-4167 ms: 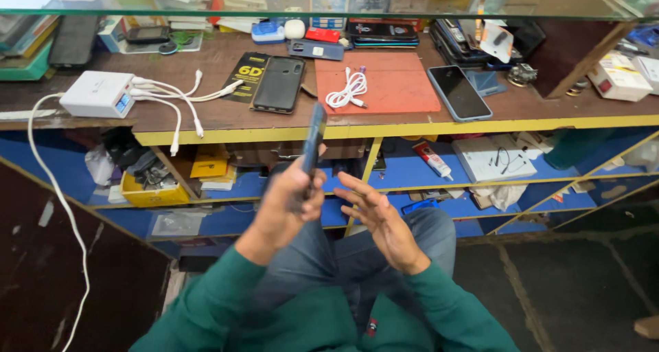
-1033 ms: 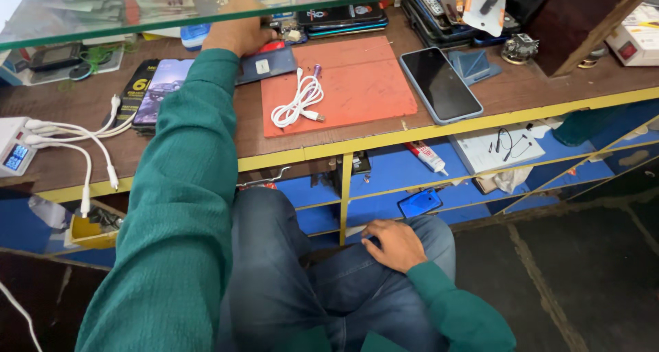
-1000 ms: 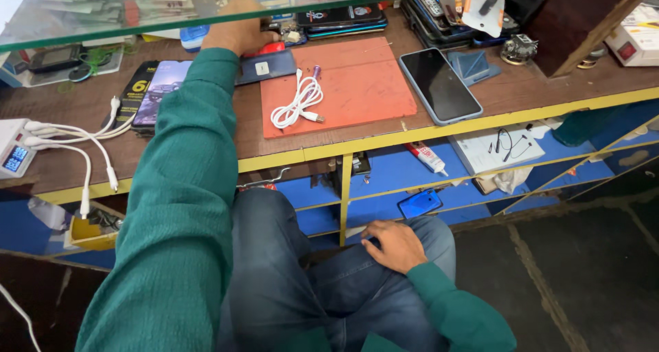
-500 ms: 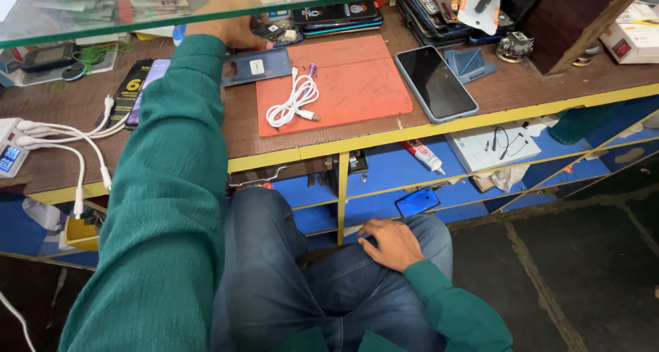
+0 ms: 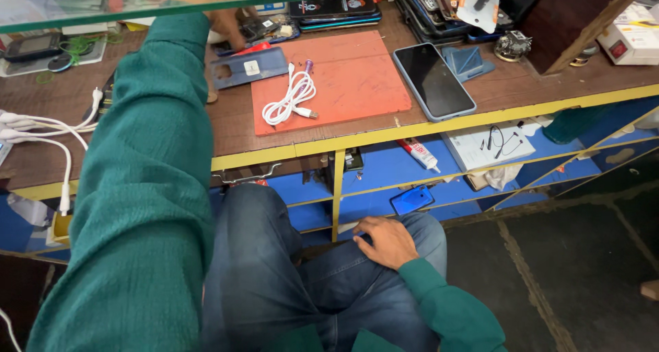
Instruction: The person handles a disassembled smartphone, repeatedly touching and adjusting internal components like the battery and ribbon cables. They also briefly handle a second smartphone and a screwdriver before returning to the disassembled device.
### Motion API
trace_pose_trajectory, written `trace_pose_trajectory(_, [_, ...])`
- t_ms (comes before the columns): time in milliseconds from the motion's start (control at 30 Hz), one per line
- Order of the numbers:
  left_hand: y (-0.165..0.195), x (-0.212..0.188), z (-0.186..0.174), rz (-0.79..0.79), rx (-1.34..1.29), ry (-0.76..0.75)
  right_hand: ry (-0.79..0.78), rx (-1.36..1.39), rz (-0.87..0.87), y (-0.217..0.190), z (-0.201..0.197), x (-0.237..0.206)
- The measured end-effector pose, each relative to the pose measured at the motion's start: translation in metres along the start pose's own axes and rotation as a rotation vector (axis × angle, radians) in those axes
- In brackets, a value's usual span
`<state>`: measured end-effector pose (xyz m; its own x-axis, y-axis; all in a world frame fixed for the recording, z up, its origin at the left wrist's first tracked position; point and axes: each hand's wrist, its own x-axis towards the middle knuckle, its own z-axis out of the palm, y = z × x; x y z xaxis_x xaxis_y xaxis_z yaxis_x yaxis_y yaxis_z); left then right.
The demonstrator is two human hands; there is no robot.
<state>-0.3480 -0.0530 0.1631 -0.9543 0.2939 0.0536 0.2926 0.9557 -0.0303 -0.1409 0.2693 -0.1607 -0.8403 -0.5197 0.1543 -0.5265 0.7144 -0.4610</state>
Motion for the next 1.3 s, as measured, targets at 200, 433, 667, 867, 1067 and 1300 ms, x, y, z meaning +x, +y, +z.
trace_pose_trajectory(200, [-0.001, -0.002, -0.003, -0.013, 0.092, -0.022, -0.007, -0.001, -0.008, 0.003, 0.002, 0.000])
trace_pose_trajectory(433, [-0.008, -0.011, 0.003, -0.097, 0.023, 0.001, -0.018, 0.002, 0.007, 0.001, 0.002, 0.001])
trace_pose_trajectory(667, [-0.016, -0.012, -0.010, -0.079, 0.085, -0.020, -0.012, -0.002, 0.012, -0.002, 0.002, 0.003])
trace_pose_trajectory(867, [-0.027, -0.018, -0.011, -0.010, -0.013, 0.074, -0.018, -0.003, 0.022, -0.001, 0.002, 0.003])
trace_pose_trajectory(1067, [-0.046, -0.024, -0.009, -0.024, 0.231, 0.204, -0.014, -0.002, 0.027, -0.004, 0.000, 0.003])
trace_pose_trajectory(1300, [-0.043, -0.021, -0.002, 0.160, 0.167, 0.162, 0.004, 0.149, 0.115, -0.004, -0.003, 0.005])
